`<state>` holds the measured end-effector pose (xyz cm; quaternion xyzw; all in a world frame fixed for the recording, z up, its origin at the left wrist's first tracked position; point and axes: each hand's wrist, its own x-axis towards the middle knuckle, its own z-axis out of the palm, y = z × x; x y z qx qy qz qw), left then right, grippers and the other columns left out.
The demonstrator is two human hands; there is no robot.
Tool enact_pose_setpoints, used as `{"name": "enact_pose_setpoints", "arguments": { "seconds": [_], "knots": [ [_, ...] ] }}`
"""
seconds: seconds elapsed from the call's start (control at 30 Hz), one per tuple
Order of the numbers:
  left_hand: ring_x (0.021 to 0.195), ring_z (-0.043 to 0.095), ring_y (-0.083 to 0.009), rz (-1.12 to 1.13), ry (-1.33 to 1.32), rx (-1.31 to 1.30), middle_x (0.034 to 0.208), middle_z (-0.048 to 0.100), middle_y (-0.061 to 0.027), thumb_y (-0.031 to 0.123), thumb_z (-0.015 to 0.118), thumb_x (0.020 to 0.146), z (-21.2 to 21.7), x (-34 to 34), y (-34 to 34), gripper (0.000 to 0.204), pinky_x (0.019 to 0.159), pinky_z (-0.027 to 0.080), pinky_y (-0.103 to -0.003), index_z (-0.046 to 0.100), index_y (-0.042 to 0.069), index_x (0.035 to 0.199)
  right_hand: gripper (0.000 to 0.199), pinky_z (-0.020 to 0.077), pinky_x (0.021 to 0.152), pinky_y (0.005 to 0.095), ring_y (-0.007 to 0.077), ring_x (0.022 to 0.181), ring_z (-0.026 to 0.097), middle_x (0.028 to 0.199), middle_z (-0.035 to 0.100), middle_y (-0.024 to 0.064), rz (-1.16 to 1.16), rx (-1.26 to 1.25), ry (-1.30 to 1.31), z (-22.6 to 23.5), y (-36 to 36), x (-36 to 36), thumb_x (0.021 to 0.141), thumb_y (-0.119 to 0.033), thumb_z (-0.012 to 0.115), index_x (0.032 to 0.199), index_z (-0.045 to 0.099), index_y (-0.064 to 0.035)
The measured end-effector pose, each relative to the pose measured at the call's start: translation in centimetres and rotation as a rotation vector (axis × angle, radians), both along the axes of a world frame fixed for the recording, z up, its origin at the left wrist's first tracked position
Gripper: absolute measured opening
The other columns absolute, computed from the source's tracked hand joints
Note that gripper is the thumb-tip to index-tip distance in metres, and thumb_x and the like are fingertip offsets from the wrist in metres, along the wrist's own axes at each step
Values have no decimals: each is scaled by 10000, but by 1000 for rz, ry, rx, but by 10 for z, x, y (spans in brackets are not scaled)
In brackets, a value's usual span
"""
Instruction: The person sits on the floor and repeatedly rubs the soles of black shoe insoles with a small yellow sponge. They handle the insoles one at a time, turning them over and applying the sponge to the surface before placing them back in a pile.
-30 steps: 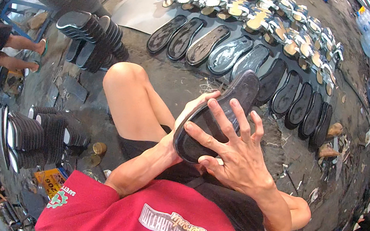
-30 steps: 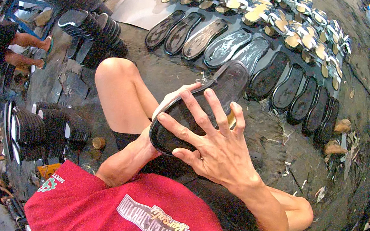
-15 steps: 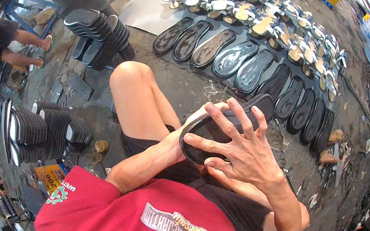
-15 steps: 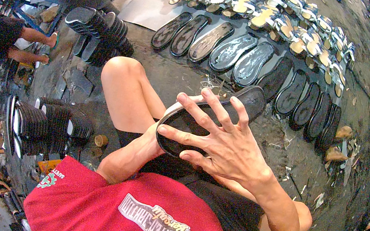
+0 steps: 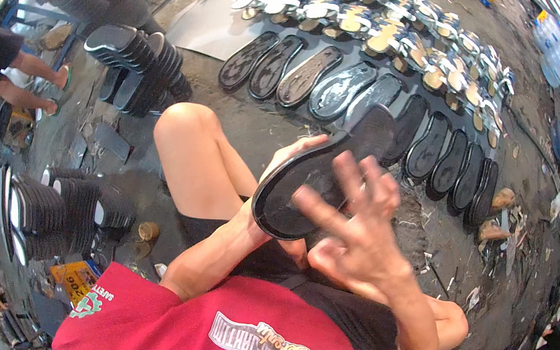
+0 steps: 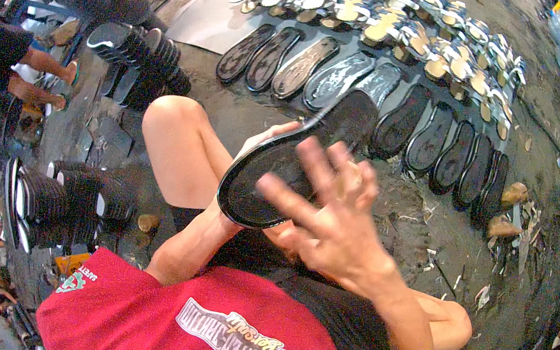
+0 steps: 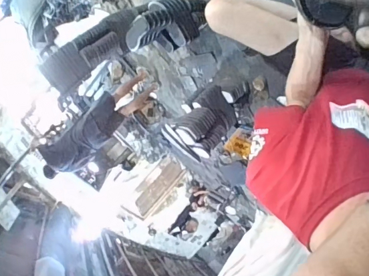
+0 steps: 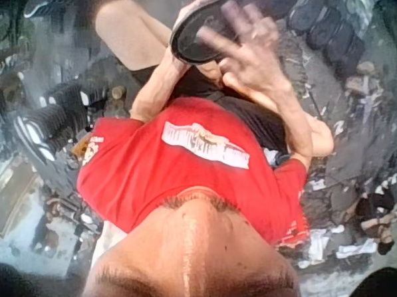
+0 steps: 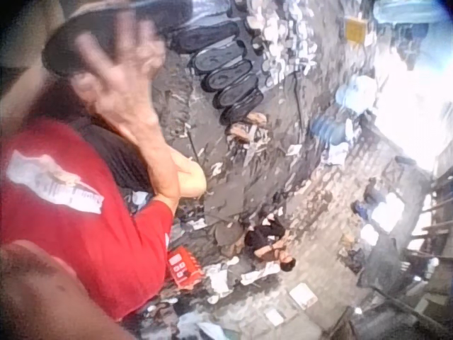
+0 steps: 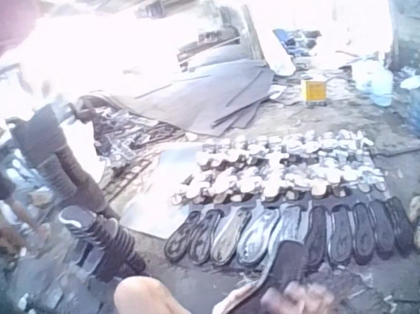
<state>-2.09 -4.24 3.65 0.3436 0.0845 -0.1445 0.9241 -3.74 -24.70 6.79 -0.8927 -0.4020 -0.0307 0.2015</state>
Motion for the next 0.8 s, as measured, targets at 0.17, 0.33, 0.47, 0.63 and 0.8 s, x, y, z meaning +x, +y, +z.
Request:
{"name": "enact_pose_setpoints", "arguments": {
  "seconds": [0.17,0.33,0.47,0.63,0.8],
  "knots": [
    [1007,771,-220,-10,66,-298,1142,801,-121,348,496,1140,-1,1,4,405,995,599,-355,712,40,1291,516,34,1297,575,381,1641,140,1780,294,104,-264,-104,-187,-3,-6,10,977,-518,651,1486,661,-430],
    [984,780,-246,-103,95,-499,1151,801,-147,379,492,1124,-24,9,7,446,937,629,-399,719,35,1294,541,75,1278,591,328,1618,249,1728,419,39,-48,-6,-332,-11,8,-10,1056,-638,510,1508,631,-367],
    [991,788,-264,-81,257,-406,1199,788,-159,397,483,1120,-11,1,11,473,939,641,-428,714,33,1313,539,25,1285,590,320,1638,199,1749,384,48,-238,-25,-181,-11,-4,26,1064,-648,494,1505,632,-368],
    [1034,775,-370,-89,260,-588,1268,748,-246,445,464,1112,-41,2,24,577,936,646,-499,657,-21,1391,535,53,1268,614,379,1602,241,1764,325,112,-214,56,-129,-15,4,20,1071,-619,521,1459,690,-292],
    [937,769,-258,130,150,-211,1170,763,-182,453,498,1093,-34,9,8,532,828,647,-417,644,7,1344,1009,369,1201,575,450,1485,425,1726,293,277,-365,856,495,-22,-10,41,911,-676,761,1714,351,-224]
  ]
}}
